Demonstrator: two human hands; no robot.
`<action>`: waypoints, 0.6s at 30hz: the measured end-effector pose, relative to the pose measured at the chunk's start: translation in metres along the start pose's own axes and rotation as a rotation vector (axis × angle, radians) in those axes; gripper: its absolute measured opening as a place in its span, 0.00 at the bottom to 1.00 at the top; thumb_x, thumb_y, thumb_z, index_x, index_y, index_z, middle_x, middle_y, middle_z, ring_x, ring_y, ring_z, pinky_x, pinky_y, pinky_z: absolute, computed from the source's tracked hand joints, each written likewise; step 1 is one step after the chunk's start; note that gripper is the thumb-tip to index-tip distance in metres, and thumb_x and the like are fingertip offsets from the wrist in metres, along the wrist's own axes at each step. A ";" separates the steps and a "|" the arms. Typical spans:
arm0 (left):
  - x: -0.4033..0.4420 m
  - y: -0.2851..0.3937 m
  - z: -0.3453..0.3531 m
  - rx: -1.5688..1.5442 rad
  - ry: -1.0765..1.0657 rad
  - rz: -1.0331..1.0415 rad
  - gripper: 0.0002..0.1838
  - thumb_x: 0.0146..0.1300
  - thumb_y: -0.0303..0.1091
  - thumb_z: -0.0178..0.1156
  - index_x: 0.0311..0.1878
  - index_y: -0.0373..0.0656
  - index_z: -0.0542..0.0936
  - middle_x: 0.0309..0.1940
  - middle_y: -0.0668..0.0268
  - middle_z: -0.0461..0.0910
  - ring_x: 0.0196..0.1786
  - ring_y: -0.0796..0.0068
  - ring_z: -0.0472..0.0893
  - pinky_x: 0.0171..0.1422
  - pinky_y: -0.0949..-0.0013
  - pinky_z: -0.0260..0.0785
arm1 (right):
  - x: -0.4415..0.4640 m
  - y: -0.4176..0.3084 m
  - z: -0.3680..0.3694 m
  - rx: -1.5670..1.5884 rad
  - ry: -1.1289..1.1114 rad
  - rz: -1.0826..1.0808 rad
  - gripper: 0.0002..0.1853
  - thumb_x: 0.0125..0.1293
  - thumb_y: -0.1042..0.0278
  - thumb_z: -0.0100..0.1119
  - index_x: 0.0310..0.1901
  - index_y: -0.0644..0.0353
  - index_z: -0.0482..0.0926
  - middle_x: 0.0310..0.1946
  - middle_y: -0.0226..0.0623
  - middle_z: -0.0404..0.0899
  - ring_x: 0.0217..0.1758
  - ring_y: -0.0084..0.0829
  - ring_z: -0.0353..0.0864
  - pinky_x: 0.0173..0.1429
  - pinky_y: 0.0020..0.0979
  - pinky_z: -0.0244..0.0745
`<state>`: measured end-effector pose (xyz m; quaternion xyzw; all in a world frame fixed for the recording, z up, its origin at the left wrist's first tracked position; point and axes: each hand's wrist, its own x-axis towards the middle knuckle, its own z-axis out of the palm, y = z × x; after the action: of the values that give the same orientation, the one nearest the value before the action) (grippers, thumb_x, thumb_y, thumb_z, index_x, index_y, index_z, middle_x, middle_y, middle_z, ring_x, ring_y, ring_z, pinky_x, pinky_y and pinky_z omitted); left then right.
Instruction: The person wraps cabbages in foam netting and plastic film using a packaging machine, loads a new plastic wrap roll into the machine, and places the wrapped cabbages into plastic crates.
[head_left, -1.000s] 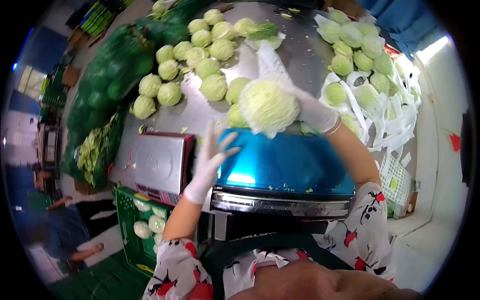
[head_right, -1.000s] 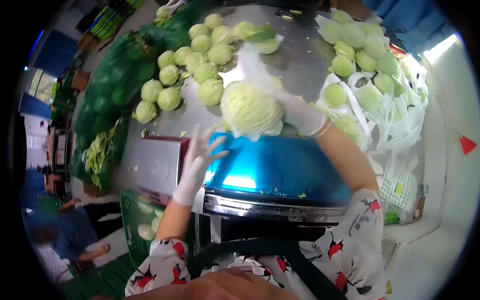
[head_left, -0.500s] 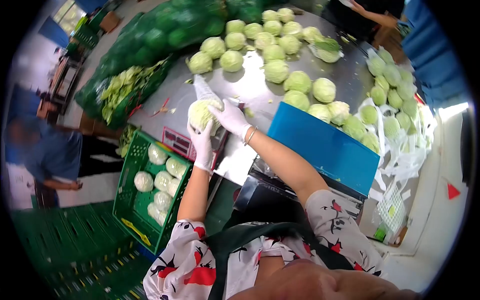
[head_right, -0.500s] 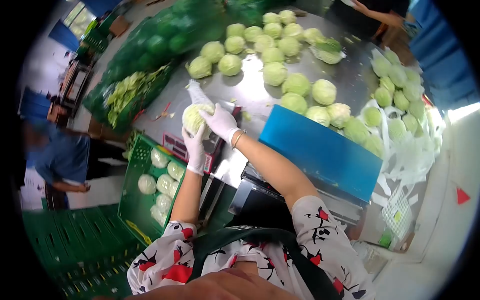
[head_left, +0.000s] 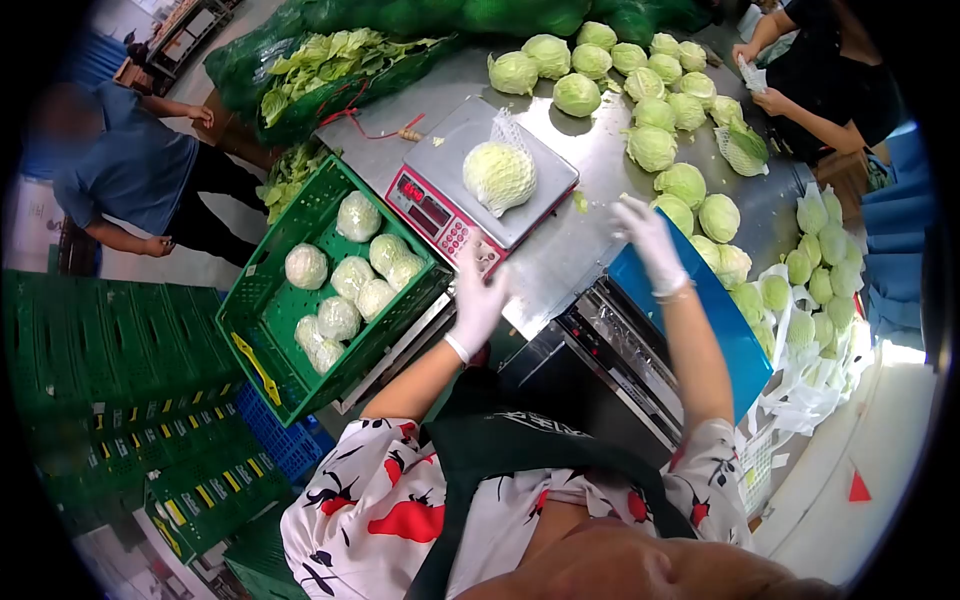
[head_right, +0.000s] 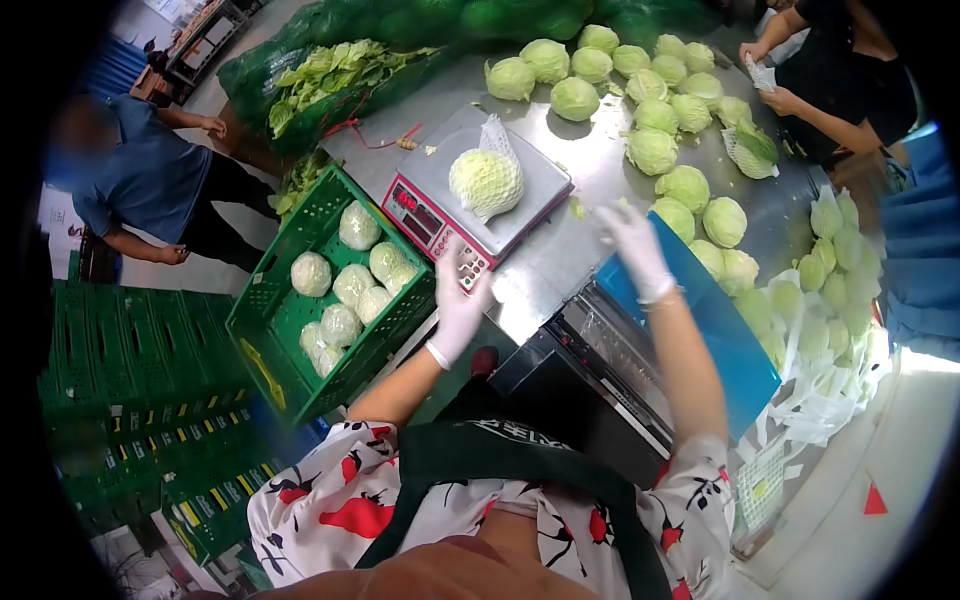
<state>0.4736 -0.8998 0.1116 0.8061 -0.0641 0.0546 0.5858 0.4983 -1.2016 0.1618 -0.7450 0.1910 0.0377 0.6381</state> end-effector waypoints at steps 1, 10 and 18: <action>-0.008 0.007 0.010 -0.077 -0.124 0.057 0.36 0.61 0.29 0.65 0.73 0.35 0.65 0.60 0.52 0.74 0.61 0.60 0.77 0.66 0.60 0.71 | 0.001 0.010 -0.027 0.037 0.090 0.004 0.33 0.69 0.51 0.65 0.65 0.71 0.74 0.52 0.39 0.82 0.49 0.29 0.83 0.50 0.29 0.80; 0.049 0.107 0.210 0.163 -0.826 0.901 0.26 0.69 0.42 0.61 0.66 0.38 0.75 0.63 0.54 0.77 0.70 0.51 0.71 0.74 0.52 0.62 | 0.077 0.100 -0.286 -0.074 0.673 0.113 0.22 0.64 0.49 0.69 0.36 0.64 0.82 0.29 0.34 0.78 0.25 0.27 0.75 0.30 0.33 0.74; 0.077 0.097 0.301 0.448 -1.098 1.056 0.35 0.69 0.56 0.58 0.69 0.39 0.72 0.58 0.54 0.79 0.59 0.55 0.77 0.67 0.56 0.64 | 0.137 0.153 -0.359 -0.481 0.999 0.244 0.59 0.46 0.46 0.79 0.73 0.71 0.57 0.68 0.68 0.67 0.70 0.58 0.72 0.72 0.44 0.72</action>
<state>0.5369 -1.2183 0.1222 0.6795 -0.7051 -0.0688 0.1908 0.5067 -1.5976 0.0430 -0.7692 0.5405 -0.2033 0.2735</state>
